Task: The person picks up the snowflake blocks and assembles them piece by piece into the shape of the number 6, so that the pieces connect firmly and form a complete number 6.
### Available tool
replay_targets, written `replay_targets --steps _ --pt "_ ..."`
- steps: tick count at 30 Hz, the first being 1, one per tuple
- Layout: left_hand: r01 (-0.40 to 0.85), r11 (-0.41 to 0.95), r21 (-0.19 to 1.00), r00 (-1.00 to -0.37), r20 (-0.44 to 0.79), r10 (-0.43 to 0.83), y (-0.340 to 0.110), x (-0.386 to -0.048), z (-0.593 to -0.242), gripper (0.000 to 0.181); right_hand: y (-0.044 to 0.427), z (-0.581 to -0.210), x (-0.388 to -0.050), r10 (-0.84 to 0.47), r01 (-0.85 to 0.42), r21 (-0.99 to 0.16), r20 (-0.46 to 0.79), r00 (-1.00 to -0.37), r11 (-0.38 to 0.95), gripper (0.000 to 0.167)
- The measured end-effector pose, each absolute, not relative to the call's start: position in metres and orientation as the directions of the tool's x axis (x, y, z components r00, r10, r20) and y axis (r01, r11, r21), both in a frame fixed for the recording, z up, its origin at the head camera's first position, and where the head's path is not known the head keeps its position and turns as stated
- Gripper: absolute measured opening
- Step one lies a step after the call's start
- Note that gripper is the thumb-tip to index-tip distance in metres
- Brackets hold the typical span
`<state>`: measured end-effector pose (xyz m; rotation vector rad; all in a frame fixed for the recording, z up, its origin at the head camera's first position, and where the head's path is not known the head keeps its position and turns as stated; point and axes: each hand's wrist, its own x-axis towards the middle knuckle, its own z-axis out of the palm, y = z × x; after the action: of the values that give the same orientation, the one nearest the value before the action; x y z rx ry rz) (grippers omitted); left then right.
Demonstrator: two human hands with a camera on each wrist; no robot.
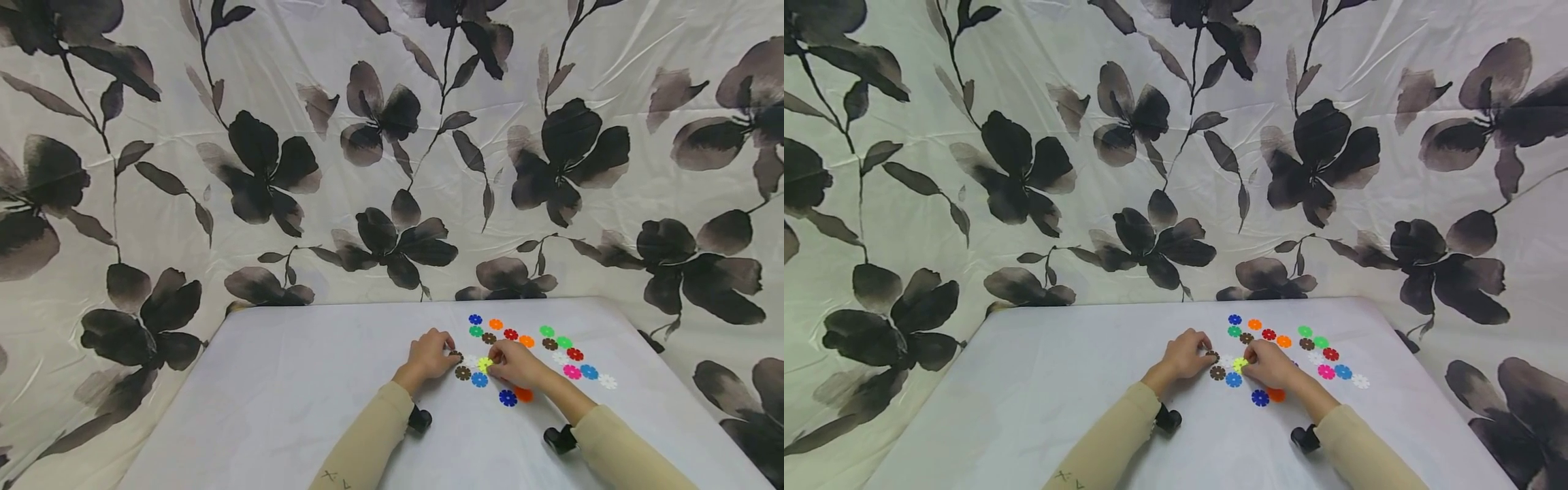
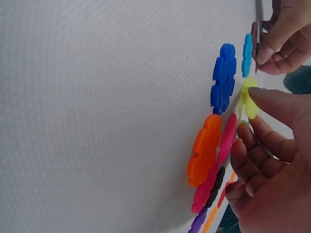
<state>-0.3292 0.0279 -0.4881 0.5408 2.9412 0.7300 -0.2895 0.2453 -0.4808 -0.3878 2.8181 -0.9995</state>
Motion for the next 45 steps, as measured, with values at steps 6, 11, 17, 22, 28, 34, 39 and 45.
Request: replay_targets --steps 6,11,17,22,28,34,39,45 --pt "0.278 0.775 0.567 -0.944 0.012 0.329 0.026 -0.331 -0.493 0.02 0.244 -0.48 -0.288 -0.262 -0.178 -0.655 -0.031 -0.965 0.734 0.012" --pt "0.247 0.725 0.643 -0.949 0.01 0.315 0.022 -0.33 -0.49 0.02 0.245 -0.479 -0.288 -0.288 -0.205 -0.673 -0.013 -0.957 0.711 0.011" --pt "0.262 0.668 0.697 -0.943 0.039 0.33 0.01 -0.328 -0.49 0.016 0.243 -0.479 -0.287 -0.326 -0.235 -0.691 -0.002 -0.945 0.684 0.007" --pt "0.289 0.626 0.724 -0.93 0.057 0.362 -0.006 -0.327 -0.49 0.018 0.241 -0.475 -0.283 -0.324 -0.247 -0.711 0.028 -0.946 0.659 0.01" --pt "0.321 0.58 0.748 -0.914 0.085 0.397 -0.026 -0.322 -0.487 0.019 0.234 -0.472 -0.277 -0.334 -0.259 -0.766 0.062 -0.941 0.589 0.016" --pt "0.357 0.563 0.745 -0.897 0.104 0.43 -0.044 -0.315 -0.483 0.01 0.22 -0.467 -0.272 -0.354 -0.247 -0.831 0.065 -0.933 0.499 0.025" --pt "0.397 0.534 0.746 -0.872 0.124 0.474 -0.057 -0.306 -0.481 0.009 0.206 -0.465 -0.268 -0.355 -0.178 -0.902 0.029 -0.934 0.394 0.033" --pt "0.452 0.488 0.746 -0.841 0.174 0.512 -0.068 -0.294 -0.48 0.008 0.188 -0.465 -0.265 -0.305 -0.108 -0.95 0.014 -0.952 0.293 0.037"
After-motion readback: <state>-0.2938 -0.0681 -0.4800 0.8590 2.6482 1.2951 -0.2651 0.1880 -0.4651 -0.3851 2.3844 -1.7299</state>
